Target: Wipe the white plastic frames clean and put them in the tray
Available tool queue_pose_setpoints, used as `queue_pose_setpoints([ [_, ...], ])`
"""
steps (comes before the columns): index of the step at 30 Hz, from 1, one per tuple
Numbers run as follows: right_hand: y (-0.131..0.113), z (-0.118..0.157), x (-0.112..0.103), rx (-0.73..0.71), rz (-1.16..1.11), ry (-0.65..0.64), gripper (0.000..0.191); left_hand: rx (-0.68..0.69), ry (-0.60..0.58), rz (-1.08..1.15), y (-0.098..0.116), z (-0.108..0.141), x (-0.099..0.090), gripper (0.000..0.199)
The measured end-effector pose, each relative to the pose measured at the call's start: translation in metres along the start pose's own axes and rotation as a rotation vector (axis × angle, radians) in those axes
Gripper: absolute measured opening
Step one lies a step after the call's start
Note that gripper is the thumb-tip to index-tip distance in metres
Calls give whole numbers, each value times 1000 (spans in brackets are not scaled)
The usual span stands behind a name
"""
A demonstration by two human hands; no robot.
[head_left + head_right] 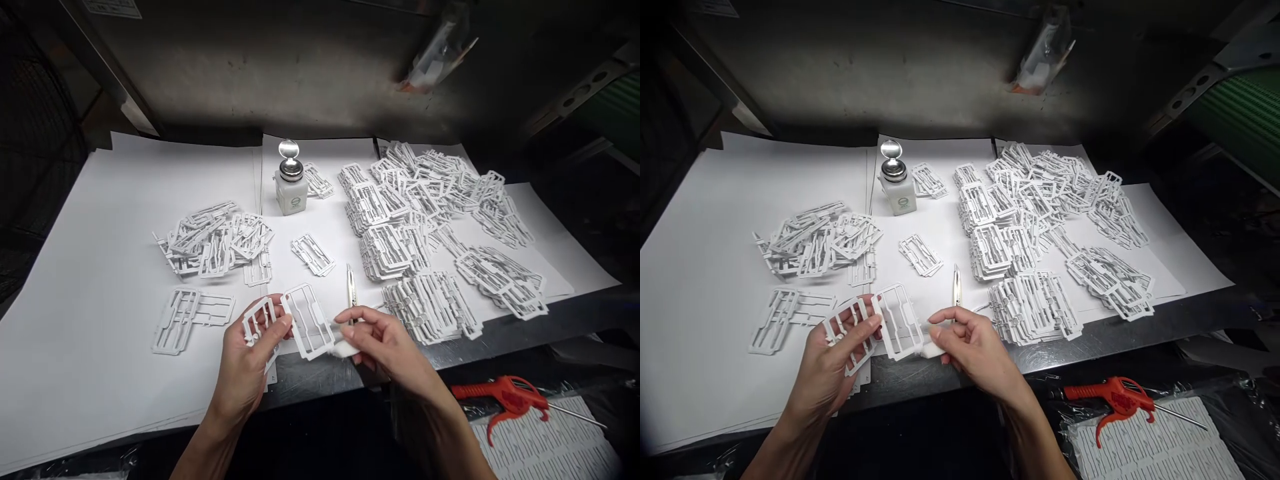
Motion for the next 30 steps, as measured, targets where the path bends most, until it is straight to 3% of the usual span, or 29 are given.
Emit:
queue_pose_setpoints([
  [4,-26,4,-11,-156,121,170,19,-3,-3,-85,-4,2,-2,41],
  [7,-49,-2,3,-320,252,226,14,19,-35,-177,-2,5,4,38],
  [11,-79,-6,32,-575,593,240,13,49,-52,-255,2,9,11,35],
  [13,-86,-4,33,-630,714,284,12,55,-34,-269,3,11,10,35],
  [19,-85,5,-1,-516,750,462,7,37,-3,-267,-1,10,4,37],
  [22,-88,8,5,-546,705,449,9,47,4,-294,0,9,6,37],
  [26,-89,0,29,-603,779,301,10,70,-5,-348,4,11,10,35],
  [30,-88,3,15,-511,864,405,5,72,7,-366,4,12,6,36],
])
Point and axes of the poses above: each hand's wrist, its own z-axis away from the middle knuckle, its own x-axis out of the palm, y = z × x, the point moved 9 cm from there along -z, towards the middle knuckle, and after that the axes turned 11 degrees about -y, right-handed, at the moved point
